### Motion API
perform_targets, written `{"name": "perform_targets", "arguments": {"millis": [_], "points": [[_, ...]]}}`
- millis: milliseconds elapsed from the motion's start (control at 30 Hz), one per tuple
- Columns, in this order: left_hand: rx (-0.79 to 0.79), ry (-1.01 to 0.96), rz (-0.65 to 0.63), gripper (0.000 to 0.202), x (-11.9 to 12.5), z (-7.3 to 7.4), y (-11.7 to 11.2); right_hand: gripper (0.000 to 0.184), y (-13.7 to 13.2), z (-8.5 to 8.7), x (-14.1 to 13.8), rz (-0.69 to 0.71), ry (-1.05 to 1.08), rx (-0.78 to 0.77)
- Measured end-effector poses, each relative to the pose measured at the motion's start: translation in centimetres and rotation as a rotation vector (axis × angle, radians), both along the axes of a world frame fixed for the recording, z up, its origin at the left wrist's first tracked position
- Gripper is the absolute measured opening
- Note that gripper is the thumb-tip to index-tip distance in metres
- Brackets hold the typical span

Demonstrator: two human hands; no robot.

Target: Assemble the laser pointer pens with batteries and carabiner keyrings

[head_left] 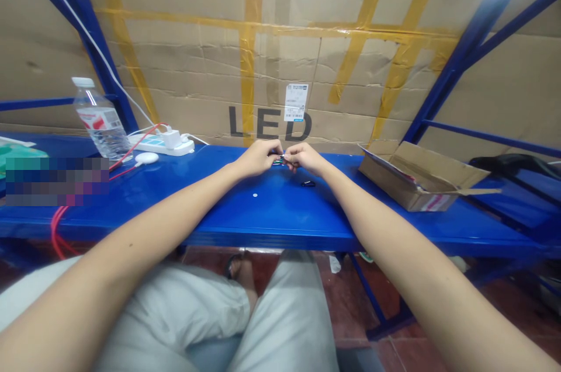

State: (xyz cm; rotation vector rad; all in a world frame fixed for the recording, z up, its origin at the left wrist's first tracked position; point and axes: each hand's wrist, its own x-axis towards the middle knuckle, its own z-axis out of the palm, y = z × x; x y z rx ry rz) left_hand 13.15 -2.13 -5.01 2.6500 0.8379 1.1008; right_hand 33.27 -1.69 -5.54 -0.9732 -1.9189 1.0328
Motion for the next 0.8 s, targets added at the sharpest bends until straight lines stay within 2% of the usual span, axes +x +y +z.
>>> {"name": "perform_targets", "arguments": {"millis": [100,233,367,467,600,800], "points": [[-0.024,-0.055,-0.019,0.006,0.1,0.21,-0.24,0.02,-0.05,0.24,0.12,-0.001,0.034,-0.026],[-0.045,-0.084,0.011,0.008,0.42,0.23,-0.3,0.021,-0.06,0.56,0.13,-0.014,-0.018,0.075],[-0.055,0.007,0.101,0.015,0.54,0.02,0.02,0.022,0.01,0.6,0.07,-0.046,-0.096,0.168],[-0.037,0.057,0.08,0.013,0.42,-0.07,0.09,0.021,-0.03,0.55,0.05,-0.038,-0.14,0.168],[0.018,0.032,0.053,0.012,0.31,-0.05,-0.05,0.018,-0.17,0.49,0.0,-0.026,-0.069,0.103],[0.066,-0.006,-0.001,0.011,0.34,-0.25,0.12,0.011,-0.24,0.22,-0.27,-0.001,0.149,-0.133]]}}
